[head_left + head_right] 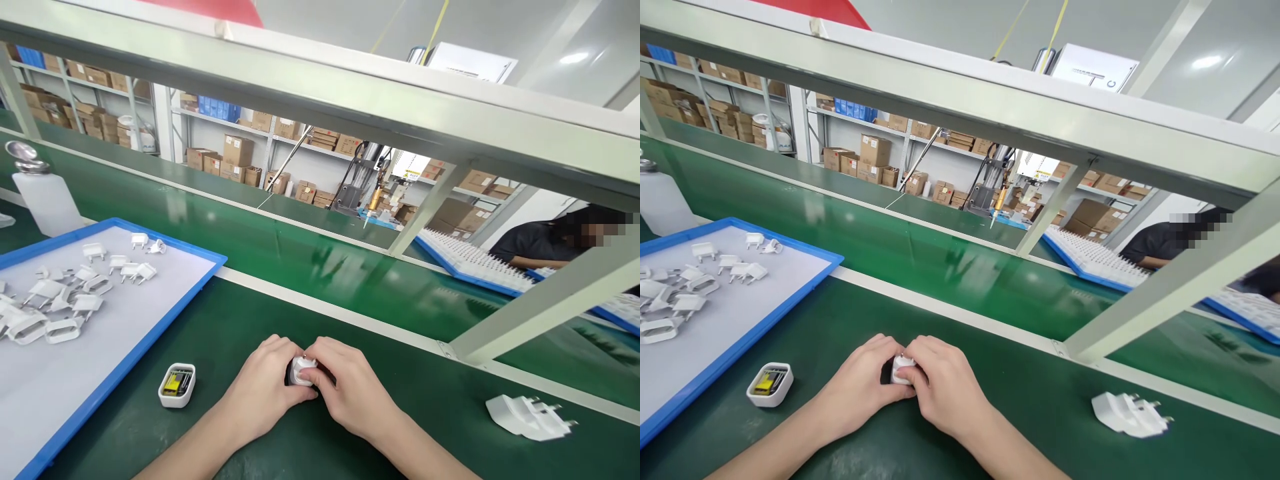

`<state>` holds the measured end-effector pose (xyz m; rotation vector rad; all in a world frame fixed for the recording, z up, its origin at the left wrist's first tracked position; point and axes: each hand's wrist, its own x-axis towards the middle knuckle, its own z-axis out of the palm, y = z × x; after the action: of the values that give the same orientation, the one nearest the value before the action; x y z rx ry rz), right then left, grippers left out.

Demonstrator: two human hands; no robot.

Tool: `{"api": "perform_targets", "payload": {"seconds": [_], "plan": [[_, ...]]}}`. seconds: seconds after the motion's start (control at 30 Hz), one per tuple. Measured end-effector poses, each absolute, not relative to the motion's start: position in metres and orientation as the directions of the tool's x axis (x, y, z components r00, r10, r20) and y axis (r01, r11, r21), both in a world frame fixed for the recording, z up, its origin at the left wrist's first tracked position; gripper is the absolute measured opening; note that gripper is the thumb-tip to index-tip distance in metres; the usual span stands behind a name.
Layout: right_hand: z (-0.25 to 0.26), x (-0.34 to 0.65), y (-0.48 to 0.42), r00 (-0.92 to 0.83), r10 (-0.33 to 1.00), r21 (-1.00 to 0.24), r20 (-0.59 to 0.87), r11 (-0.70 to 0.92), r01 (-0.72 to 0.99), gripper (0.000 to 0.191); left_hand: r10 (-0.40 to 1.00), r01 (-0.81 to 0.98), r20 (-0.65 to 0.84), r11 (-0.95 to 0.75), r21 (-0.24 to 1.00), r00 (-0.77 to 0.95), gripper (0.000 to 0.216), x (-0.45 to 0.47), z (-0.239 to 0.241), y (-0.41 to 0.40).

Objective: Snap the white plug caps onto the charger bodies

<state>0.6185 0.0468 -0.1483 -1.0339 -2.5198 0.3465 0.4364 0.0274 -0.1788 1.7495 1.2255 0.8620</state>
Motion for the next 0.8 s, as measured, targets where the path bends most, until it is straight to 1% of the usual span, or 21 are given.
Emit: {"api": "perform_targets", "payload": {"seconds": [0.17, 0.37, 0.47, 0.6, 0.63, 0.67, 0.73, 0.77, 0.8], "plan": [[-0.154, 0.617, 0.043, -0.638, 0.704, -0.297, 0.312, 0.710, 0.639, 0.020, 0.945, 0.407, 0.137, -0.255, 0.877, 0.298, 0.025, 0.437, -0.180, 0.027], [-0.156, 0.615, 0.037, -0.632, 0.699, -0.214, 0.335, 0.710, 0.671, 0.023, 0.947, 0.441, 0.147, -0.266, 0.857, 0.285, 0.022, 0.439, -0.180, 0.023], [-0.155, 0.614, 0.034, -0.625, 0.709, -0.198, 0.326, 0.698, 0.688, 0.021, 0.941, 0.432, 0.159, -0.282, 0.857, 0.298, 0.019, 0.439, -0.179, 0.021], [-0.149, 0.610, 0.033, -0.582, 0.751, -0.210, 0.311, 0.652, 0.729, 0.018, 0.927, 0.433, 0.168, -0.309, 0.847, 0.334, 0.019, 0.439, -0.181, 0.024], [-0.145, 0.611, 0.033, -0.570, 0.762, -0.213, 0.307, 0.639, 0.739, 0.017, 0.924, 0.431, 0.163, -0.311, 0.847, 0.347, 0.022, 0.438, -0.182, 0.025], [-0.140, 0.614, 0.033, -0.558, 0.771, -0.216, 0.306, 0.627, 0.748, 0.017, 0.920, 0.428, 0.154, -0.309, 0.849, 0.360, 0.029, 0.436, -0.181, 0.025], [-0.126, 0.630, 0.033, -0.526, 0.792, -0.223, 0.310, 0.599, 0.769, 0.020, 0.913, 0.420, 0.128, -0.298, 0.857, 0.388, 0.055, 0.427, -0.175, 0.022], [-0.119, 0.645, 0.032, -0.499, 0.806, -0.229, 0.318, 0.576, 0.785, 0.023, 0.909, 0.411, 0.115, -0.291, 0.864, 0.402, 0.065, 0.418, -0.169, 0.017], [-0.111, 0.664, 0.032, -0.460, 0.827, -0.236, 0.323, 0.541, 0.807, 0.027, 0.900, 0.407, 0.107, -0.293, 0.865, 0.422, 0.069, 0.408, -0.159, 0.010]]}}
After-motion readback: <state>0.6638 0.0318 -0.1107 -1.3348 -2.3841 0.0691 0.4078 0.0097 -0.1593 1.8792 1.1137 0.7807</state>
